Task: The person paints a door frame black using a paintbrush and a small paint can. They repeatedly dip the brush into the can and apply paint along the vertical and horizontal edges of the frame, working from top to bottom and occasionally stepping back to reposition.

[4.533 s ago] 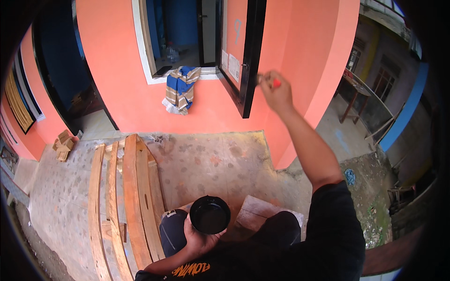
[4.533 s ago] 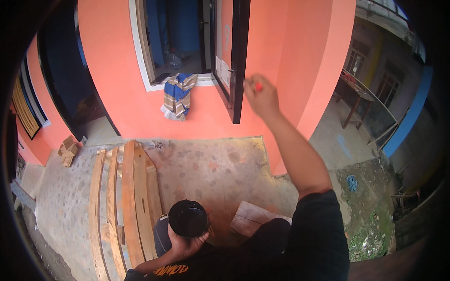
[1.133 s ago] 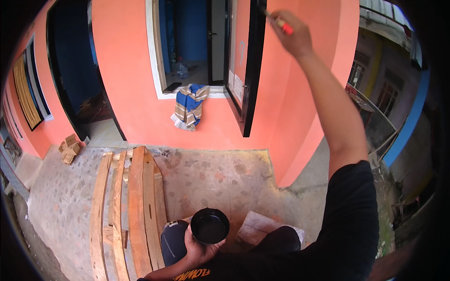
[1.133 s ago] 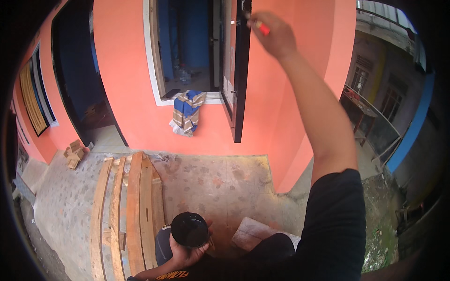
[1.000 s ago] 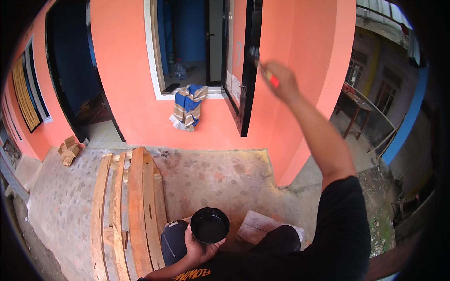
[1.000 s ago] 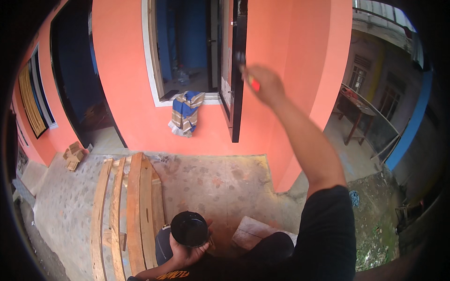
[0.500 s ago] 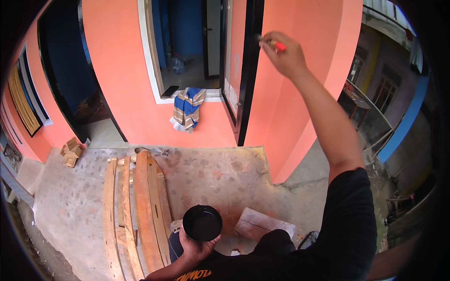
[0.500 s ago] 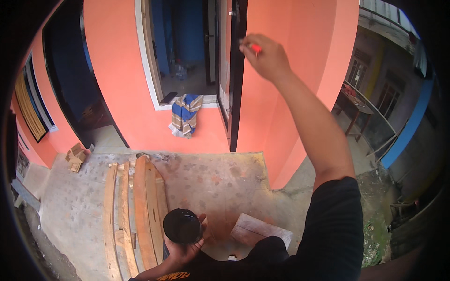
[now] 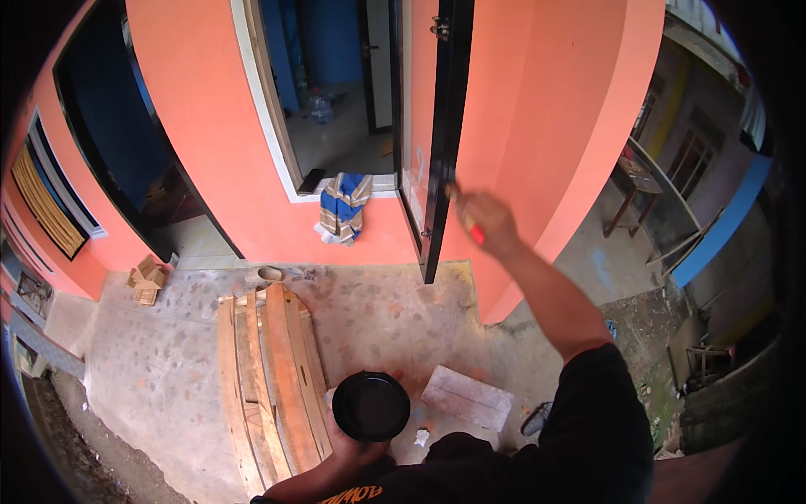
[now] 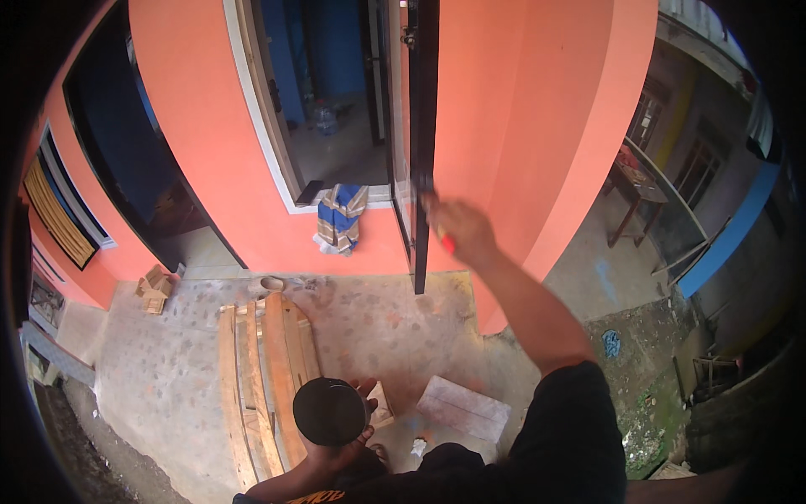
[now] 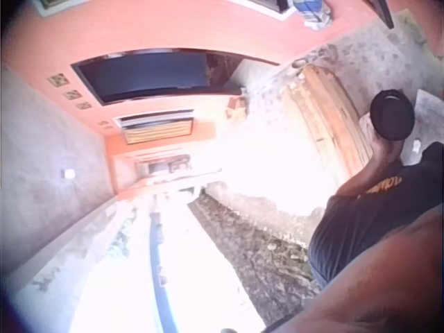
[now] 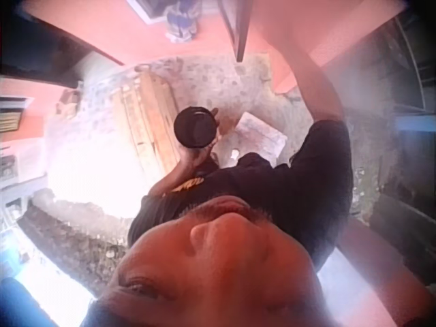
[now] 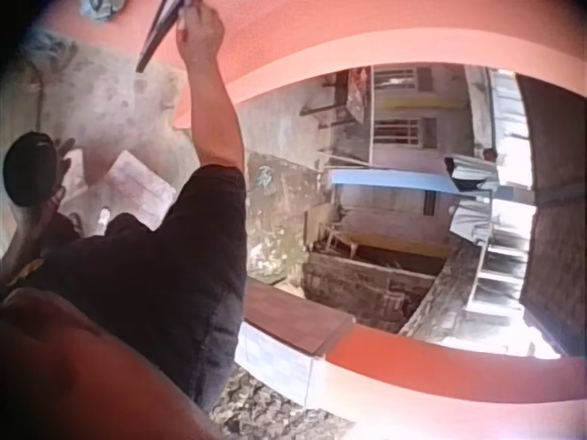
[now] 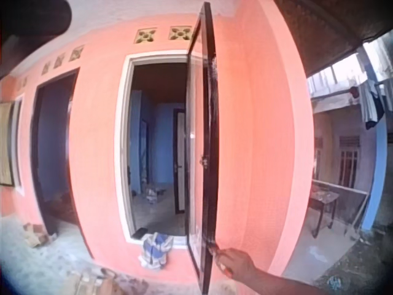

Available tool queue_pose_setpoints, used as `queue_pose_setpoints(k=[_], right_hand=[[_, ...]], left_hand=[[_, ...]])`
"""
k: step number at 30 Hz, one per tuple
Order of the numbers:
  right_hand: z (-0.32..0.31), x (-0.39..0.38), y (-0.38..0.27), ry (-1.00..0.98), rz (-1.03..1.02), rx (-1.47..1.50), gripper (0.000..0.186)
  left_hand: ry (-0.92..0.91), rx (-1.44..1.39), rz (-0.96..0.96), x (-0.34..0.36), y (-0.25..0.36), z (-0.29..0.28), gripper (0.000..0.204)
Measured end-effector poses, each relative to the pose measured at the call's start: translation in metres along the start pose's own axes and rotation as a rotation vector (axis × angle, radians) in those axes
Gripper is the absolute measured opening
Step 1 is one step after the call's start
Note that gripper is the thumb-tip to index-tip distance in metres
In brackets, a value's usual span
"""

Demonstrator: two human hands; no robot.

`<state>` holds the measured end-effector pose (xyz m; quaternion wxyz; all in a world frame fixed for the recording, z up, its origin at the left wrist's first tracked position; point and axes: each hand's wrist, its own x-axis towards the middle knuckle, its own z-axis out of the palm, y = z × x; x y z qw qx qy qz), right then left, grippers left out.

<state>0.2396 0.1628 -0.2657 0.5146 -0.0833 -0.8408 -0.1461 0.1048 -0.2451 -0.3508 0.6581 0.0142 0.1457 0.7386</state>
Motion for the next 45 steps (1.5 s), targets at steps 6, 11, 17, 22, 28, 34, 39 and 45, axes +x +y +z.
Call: queue_pose_setpoints(k=[6, 11, 17, 22, 28, 34, 39, 45], right_hand=[[0.005, -0.033, -0.025, -0.243, 0.272, 0.214, 0.029], [-0.038, 0.118, 0.029, -0.051, 0.287, 0.242, 0.01], [-0.113, 0.279, 0.06, 0.185, 0.109, 0.077, 0.013], [-0.15, 0.337, 0.061, 0.424, -0.049, -0.003, 0.015], [-0.093, 0.218, 0.063, 0.232, 0.063, 0.101, 0.015], [-0.06, 0.081, 0.007, -0.031, 0.384, 0.382, 0.01], [-0.068, -0.006, -0.031, -0.105, 0.674, 0.47, 0.008], [-0.126, -0.132, -0.105, -0.368, 1.086, 0.276, 0.011]], left_hand=[[-0.032, 0.105, 0.048, -0.012, 0.003, 0.039, 0.06], [-0.026, 0.235, 0.059, -0.017, 0.003, 0.086, 0.055], [-0.075, 0.095, 0.06, -0.028, 0.004, 0.119, 0.053], [-0.078, 0.011, 0.122, -0.045, 0.005, 0.123, 0.063], [-0.012, -0.074, 0.082, -0.047, 0.003, 0.137, 0.07], [-0.04, -0.041, 0.079, -0.051, 0.002, 0.144, 0.071], [-0.046, 0.013, 0.049, -0.047, 0.001, 0.147, 0.072], [-0.023, 0.106, 0.043, -0.048, 0.006, 0.15, 0.076]])
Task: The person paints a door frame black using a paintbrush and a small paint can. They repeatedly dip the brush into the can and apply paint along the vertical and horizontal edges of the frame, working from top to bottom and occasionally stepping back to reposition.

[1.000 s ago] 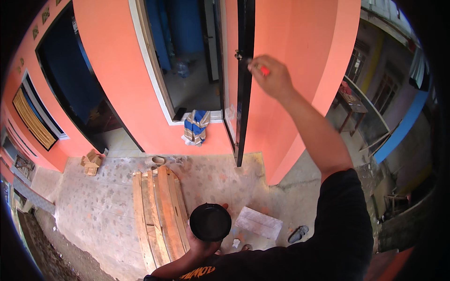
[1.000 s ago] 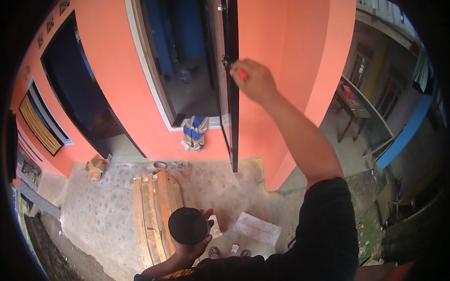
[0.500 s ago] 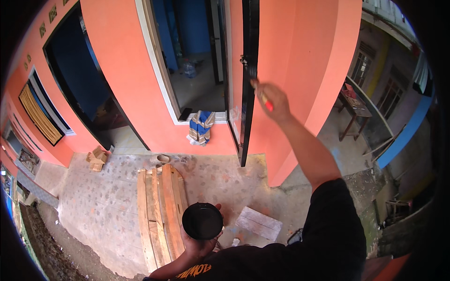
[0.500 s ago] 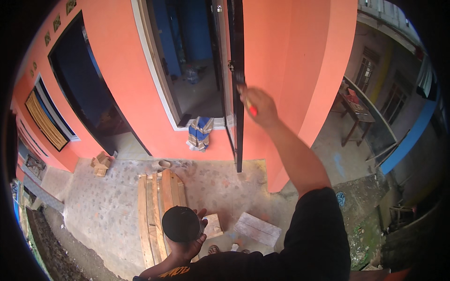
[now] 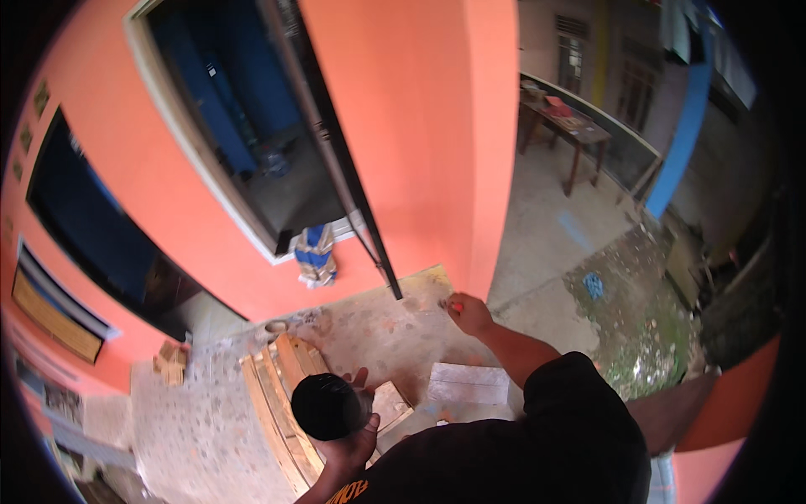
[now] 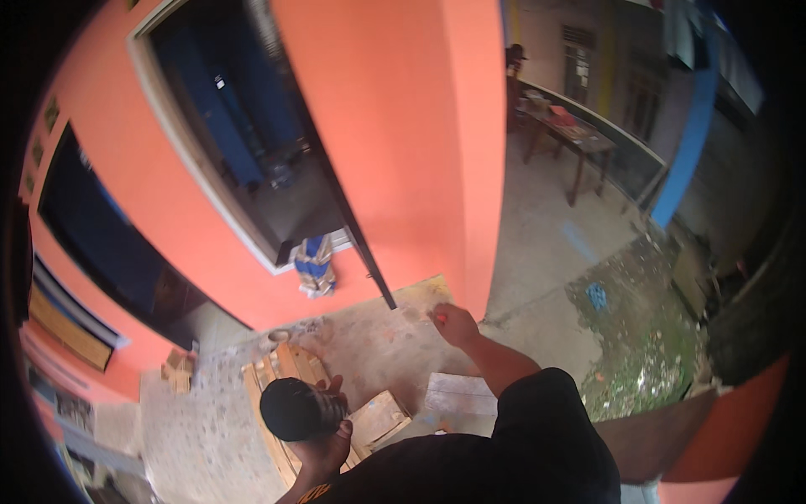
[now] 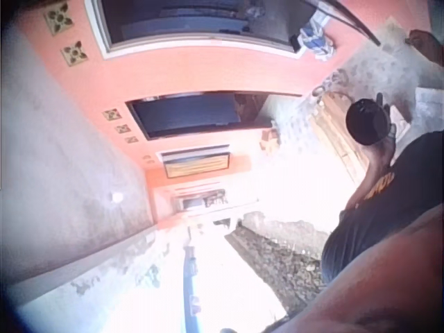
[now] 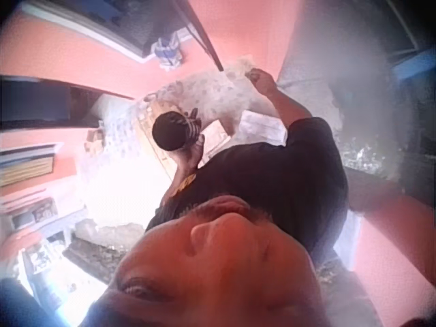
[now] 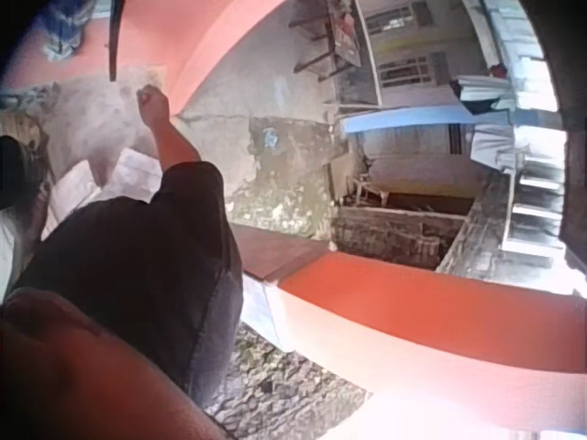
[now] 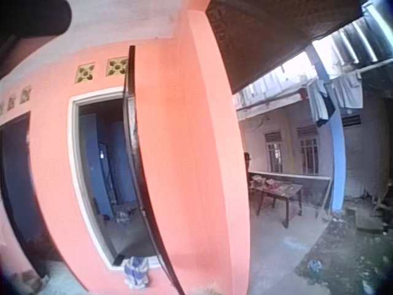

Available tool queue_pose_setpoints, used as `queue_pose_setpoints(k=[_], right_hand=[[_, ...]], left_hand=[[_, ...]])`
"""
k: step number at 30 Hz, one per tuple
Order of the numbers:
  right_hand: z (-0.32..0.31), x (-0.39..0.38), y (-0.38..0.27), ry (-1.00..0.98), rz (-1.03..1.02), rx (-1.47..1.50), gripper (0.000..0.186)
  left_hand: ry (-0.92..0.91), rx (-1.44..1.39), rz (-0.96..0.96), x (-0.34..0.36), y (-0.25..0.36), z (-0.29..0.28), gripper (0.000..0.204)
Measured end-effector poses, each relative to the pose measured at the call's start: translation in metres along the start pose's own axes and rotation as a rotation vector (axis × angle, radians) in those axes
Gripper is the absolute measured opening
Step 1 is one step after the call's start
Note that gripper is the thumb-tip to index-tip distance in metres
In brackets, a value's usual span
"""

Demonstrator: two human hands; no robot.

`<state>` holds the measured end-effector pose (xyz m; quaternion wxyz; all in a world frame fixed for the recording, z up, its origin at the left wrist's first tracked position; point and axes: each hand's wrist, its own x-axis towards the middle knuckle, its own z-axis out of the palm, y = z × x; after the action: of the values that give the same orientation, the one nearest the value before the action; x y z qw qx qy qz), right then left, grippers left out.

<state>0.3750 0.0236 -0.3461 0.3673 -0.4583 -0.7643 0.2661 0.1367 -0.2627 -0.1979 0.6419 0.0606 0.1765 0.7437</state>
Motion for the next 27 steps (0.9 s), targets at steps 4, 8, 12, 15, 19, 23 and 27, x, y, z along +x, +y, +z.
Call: queue_pose_setpoints(k=[4, 8, 12, 15, 19, 23, 27], right_hand=[[-0.002, -0.118, 0.084, -0.078, 0.331, -0.201, 0.02], [-0.025, -0.211, 0.107, -0.245, 0.569, -0.317, 0.02], [-0.03, -0.246, 0.118, -0.253, 0.645, -0.3, 0.019], [-0.027, -0.247, 0.128, -0.204, 0.599, -0.277, 0.018], [-0.038, -0.225, 0.109, -0.158, 0.558, -0.251, 0.015], [-0.048, -0.214, 0.098, -0.138, 0.573, -0.234, 0.014], [-0.047, -0.219, 0.096, -0.146, 0.566, -0.252, 0.015]], left_hand=[[-0.068, -0.05, -0.01, 0.002, 0.002, 0.022, 0.08], [-0.087, -0.115, -0.025, 0.005, -0.001, 0.033, 0.082], [-0.132, -0.119, -0.032, 0.006, -0.008, 0.041, 0.082], [-0.136, -0.098, -0.06, 0.004, -0.016, 0.049, 0.075], [-0.136, -0.078, -0.081, 0.001, -0.026, 0.049, 0.071], [-0.125, -0.062, -0.089, -0.005, -0.029, 0.051, 0.072], [-0.084, -0.087, -0.05, -0.018, -0.027, 0.047, 0.078]])
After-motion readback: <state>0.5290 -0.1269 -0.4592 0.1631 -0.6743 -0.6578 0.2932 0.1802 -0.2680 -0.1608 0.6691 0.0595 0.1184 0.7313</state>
